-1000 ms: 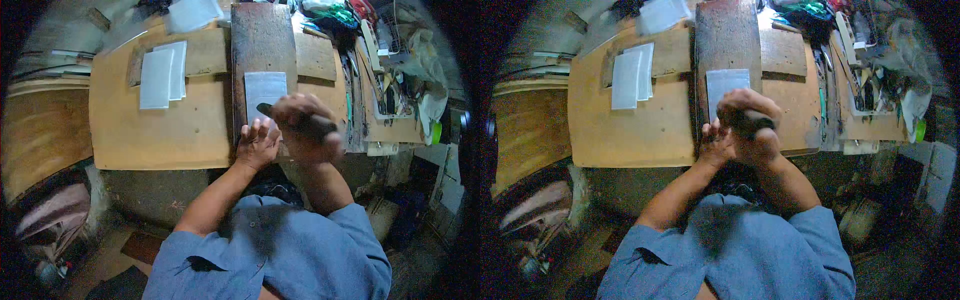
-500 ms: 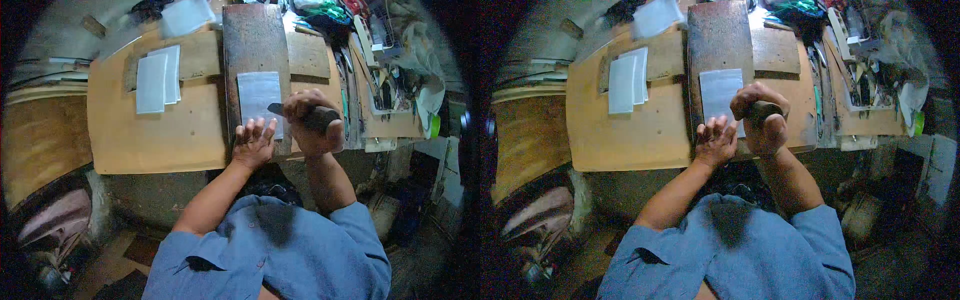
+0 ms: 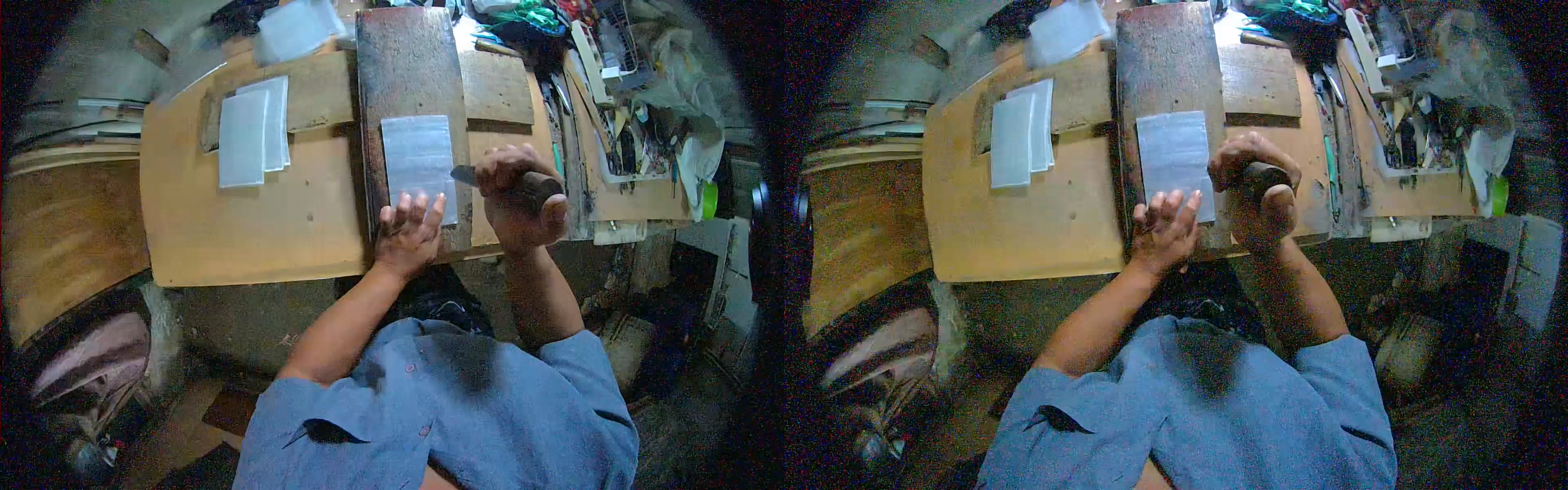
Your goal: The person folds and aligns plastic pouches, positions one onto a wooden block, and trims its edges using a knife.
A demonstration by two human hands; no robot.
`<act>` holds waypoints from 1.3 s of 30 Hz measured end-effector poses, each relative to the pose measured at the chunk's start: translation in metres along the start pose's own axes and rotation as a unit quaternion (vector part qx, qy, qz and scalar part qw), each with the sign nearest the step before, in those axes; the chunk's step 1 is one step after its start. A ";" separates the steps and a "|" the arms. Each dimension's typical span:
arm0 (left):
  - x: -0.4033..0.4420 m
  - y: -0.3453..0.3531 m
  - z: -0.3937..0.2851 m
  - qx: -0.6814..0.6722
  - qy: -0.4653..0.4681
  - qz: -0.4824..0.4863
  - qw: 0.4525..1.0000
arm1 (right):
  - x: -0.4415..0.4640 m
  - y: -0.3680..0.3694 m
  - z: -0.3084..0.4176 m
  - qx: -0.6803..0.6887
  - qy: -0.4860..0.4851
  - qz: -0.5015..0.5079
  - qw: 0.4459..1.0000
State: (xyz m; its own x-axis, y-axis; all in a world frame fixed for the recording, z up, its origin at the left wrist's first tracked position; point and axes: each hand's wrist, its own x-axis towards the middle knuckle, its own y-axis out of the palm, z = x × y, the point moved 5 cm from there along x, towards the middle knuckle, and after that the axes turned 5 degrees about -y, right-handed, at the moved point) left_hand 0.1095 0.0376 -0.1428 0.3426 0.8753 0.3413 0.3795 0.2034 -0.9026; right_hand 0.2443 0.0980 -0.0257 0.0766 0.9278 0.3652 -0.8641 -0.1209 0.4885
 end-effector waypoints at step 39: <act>-0.045 -0.009 -0.009 -0.050 -0.022 0.184 0.981 | -0.017 0.026 -0.007 -0.047 0.006 0.002 0.999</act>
State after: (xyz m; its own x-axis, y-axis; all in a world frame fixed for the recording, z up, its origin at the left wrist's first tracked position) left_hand 0.0983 -0.0071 -0.1479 0.4361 0.8997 -0.0175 0.3195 -0.1729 -0.9317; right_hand 0.2171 0.0814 -0.0253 0.0676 0.9317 0.3569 -0.9074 -0.0913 0.4102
